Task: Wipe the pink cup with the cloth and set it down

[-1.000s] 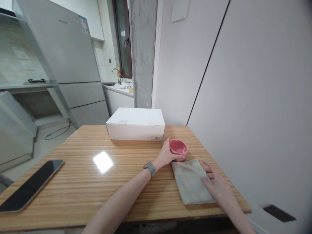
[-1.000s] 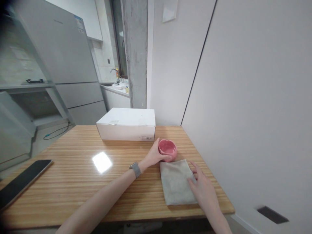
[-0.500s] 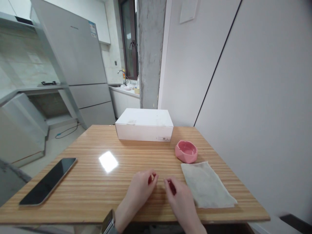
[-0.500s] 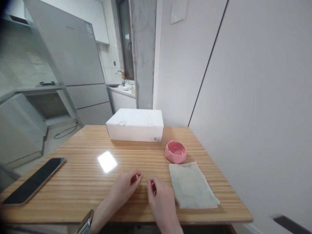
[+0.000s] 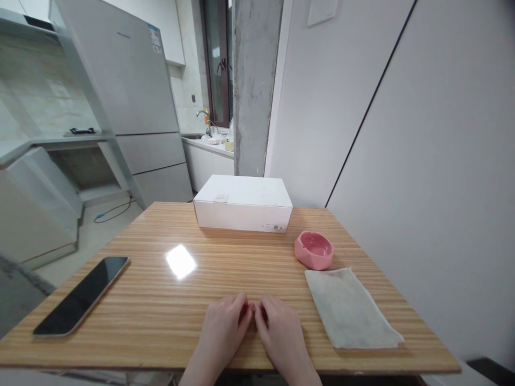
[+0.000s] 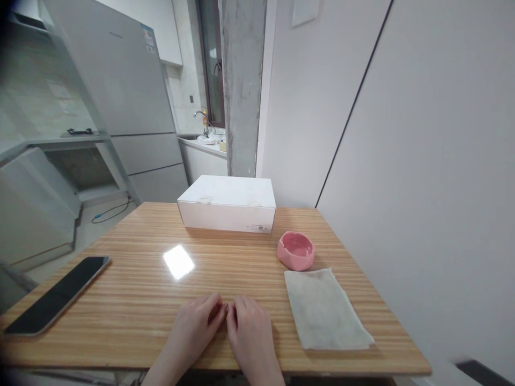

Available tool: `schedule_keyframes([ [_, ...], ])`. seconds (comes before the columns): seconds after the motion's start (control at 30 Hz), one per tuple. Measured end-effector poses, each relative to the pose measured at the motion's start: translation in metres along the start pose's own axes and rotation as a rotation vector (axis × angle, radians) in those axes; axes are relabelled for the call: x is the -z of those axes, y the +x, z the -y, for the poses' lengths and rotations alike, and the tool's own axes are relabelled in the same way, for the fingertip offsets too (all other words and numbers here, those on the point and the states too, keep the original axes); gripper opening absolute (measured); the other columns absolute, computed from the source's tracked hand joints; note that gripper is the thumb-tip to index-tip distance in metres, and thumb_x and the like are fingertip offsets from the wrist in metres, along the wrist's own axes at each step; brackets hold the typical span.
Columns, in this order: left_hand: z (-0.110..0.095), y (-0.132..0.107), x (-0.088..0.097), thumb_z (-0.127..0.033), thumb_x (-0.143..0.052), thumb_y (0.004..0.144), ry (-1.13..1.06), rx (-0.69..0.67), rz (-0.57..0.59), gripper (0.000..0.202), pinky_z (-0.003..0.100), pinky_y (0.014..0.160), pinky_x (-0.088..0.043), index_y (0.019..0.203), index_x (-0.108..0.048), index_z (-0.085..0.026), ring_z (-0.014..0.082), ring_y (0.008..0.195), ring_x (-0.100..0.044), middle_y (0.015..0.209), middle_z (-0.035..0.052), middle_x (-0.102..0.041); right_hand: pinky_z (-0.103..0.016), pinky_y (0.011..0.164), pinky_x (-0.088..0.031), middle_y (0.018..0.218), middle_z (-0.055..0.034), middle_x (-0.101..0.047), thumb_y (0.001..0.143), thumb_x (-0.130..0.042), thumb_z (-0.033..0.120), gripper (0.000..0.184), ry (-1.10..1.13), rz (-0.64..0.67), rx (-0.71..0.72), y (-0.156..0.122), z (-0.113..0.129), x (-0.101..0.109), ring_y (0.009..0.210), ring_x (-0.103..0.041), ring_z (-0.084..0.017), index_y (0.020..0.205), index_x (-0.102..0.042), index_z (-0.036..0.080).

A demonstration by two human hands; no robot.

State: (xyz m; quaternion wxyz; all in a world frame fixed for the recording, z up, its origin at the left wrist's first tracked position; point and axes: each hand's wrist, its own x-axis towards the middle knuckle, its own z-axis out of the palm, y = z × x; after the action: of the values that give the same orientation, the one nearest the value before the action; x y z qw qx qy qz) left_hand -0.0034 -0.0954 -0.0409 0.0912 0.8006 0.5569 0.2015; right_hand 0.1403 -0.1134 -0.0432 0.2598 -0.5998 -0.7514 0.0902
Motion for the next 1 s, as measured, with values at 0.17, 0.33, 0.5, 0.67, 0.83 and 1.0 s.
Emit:
schedule_keyframes([
  [0.17, 0.0009, -0.0019, 0.0001, -0.022, -0.047, 0.089, 0.013, -0.011, -0.010, 0.016, 0.027, 0.057, -0.036, 0.075, -0.053, -0.022, 0.0181, 0.067, -0.064, 0.071, -0.0017, -0.066, -0.026, 0.061, -0.030, 0.072, 0.0002, -0.061, 0.091, -0.044, 0.016, 0.021, 0.028, -0.005, -0.011, -0.0008, -0.0003, 0.0002, 0.068, -0.057, -0.016, 0.072, -0.053, 0.021],
  [0.33, 0.0008, -0.0022, 0.0006, -0.024, -0.048, 0.089, 0.007, -0.016, -0.008, 0.016, 0.027, 0.057, -0.036, 0.075, -0.053, -0.022, 0.0178, 0.067, -0.064, 0.070, -0.0019, -0.066, -0.026, 0.060, -0.029, 0.071, 0.0004, -0.061, 0.090, -0.045, 0.016, 0.021, 0.007, -0.012, -0.024, 0.0003, -0.0004, 0.0000, 0.067, -0.057, -0.016, 0.071, -0.052, 0.021],
  [0.5, 0.0017, -0.0004, -0.0002, -0.023, -0.047, 0.089, -0.015, -0.009, -0.012, 0.016, 0.027, 0.057, -0.036, 0.075, -0.054, -0.023, 0.0174, 0.067, -0.064, 0.071, -0.0021, -0.066, -0.026, 0.060, -0.028, 0.070, 0.0007, -0.061, 0.090, -0.045, 0.016, 0.021, -0.002, 0.018, -0.039, 0.0034, 0.0002, 0.0010, 0.067, -0.058, -0.016, 0.071, -0.053, 0.021],
  [0.67, 0.0032, -0.0007, -0.0022, -0.023, -0.047, 0.089, -0.022, -0.008, -0.022, 0.016, 0.027, 0.058, -0.037, 0.075, -0.054, -0.023, 0.0173, 0.067, -0.064, 0.071, -0.0022, -0.066, -0.027, 0.060, -0.028, 0.071, 0.0006, -0.062, 0.090, -0.045, 0.018, 0.021, 0.001, 0.040, -0.053, 0.0052, 0.0010, 0.0021, 0.067, -0.058, -0.016, 0.072, -0.054, 0.021],
  [0.83, 0.0023, -0.0014, -0.0013, -0.025, -0.047, 0.090, -0.028, 0.003, -0.011, 0.016, 0.027, 0.058, -0.038, 0.075, -0.054, -0.023, 0.0173, 0.067, -0.064, 0.071, -0.0024, -0.067, -0.026, 0.060, -0.028, 0.070, 0.0006, -0.062, 0.090, -0.045, 0.018, 0.021, 0.006, 0.032, -0.052, 0.0050, 0.0019, 0.0037, 0.067, -0.057, -0.016, 0.071, -0.054, 0.021],
  [1.0, 0.0022, -0.0005, 0.0002, -0.023, -0.047, 0.089, -0.003, 0.002, -0.009, 0.015, 0.027, 0.058, -0.039, 0.076, -0.054, -0.023, 0.0176, 0.068, -0.065, 0.071, -0.0017, -0.067, -0.026, 0.059, -0.028, 0.069, 0.0006, -0.061, 0.091, -0.045, 0.019, 0.022, 0.020, 0.031, -0.029, 0.0050, 0.0022, 0.0043, 0.065, -0.057, -0.015, 0.070, -0.053, 0.021],
])
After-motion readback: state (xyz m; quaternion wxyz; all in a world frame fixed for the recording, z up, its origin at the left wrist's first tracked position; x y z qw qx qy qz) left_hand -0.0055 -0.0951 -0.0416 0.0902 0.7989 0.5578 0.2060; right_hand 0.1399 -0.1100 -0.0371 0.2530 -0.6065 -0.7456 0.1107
